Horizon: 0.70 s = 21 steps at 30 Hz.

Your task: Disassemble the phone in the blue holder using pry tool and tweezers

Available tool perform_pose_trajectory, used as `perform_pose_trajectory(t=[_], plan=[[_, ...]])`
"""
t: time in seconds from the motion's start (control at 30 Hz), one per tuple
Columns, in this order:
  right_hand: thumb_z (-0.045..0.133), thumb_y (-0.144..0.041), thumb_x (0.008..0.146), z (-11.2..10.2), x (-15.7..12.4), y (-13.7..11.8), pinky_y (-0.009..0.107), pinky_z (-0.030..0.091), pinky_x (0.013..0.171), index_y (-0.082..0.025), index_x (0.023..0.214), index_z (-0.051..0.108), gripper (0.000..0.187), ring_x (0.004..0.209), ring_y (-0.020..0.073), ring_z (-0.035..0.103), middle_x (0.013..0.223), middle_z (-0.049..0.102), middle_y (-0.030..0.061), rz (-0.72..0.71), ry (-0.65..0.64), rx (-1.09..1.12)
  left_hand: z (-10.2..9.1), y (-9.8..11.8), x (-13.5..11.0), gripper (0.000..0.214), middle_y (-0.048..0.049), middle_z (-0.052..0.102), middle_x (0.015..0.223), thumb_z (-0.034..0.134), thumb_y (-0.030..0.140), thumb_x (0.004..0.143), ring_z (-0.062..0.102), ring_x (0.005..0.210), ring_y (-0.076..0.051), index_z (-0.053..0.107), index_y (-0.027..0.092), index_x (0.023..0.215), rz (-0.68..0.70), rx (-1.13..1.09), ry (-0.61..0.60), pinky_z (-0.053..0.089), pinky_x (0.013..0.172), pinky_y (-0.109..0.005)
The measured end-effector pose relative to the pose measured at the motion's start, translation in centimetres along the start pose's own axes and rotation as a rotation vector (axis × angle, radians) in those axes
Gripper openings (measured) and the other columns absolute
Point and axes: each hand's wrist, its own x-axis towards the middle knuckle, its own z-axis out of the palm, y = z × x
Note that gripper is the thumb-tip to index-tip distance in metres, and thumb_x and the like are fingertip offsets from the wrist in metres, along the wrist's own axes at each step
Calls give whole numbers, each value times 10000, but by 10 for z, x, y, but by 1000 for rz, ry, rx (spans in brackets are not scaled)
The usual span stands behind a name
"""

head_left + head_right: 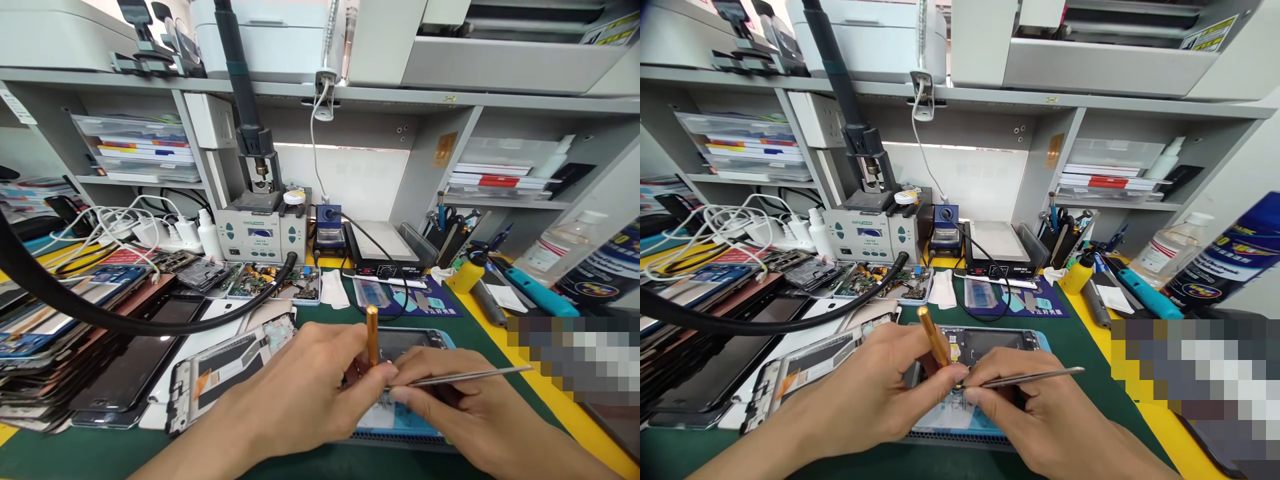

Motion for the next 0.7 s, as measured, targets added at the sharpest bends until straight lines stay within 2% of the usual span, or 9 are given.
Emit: perform_pose_trajectory(t=[0.23,0.4,0.53,0.7], plan=[[614,-359,1046,-1,2,0,312,534,797,-305,986,758,165,867,200,712,934,763,-6,11,-13,-4,1,3,1,151,22,633,752,607,282,1022,602,640,-133,645,184,914,-18,-13,-23,401,575,-261],[613,-356,1045,-1,3,-2,301,531,756,-312,986,754,159,818,189,709,898,757,-19,6,-4,31,2,4,2,190,31,623,728,604,326,1028,582,625,-133,626,200,887,-69,3,-30,364,558,-266],[603,-370,1041,0,4,-3,315,544,762,-293,958,755,190,861,210,716,908,754,1,30,7,14,4,3,4,225,50,572,697,610,347,1023,532,615,-132,593,217,841,-140,-13,-28,336,557,-273],[597,-350,1040,0,2,-1,325,551,782,-282,988,757,181,873,216,717,931,761,11,23,7,14,6,4,4,299,63,502,651,604,339,1023,475,591,-125,529,219,760,-161,-30,5,311,557,-276]])
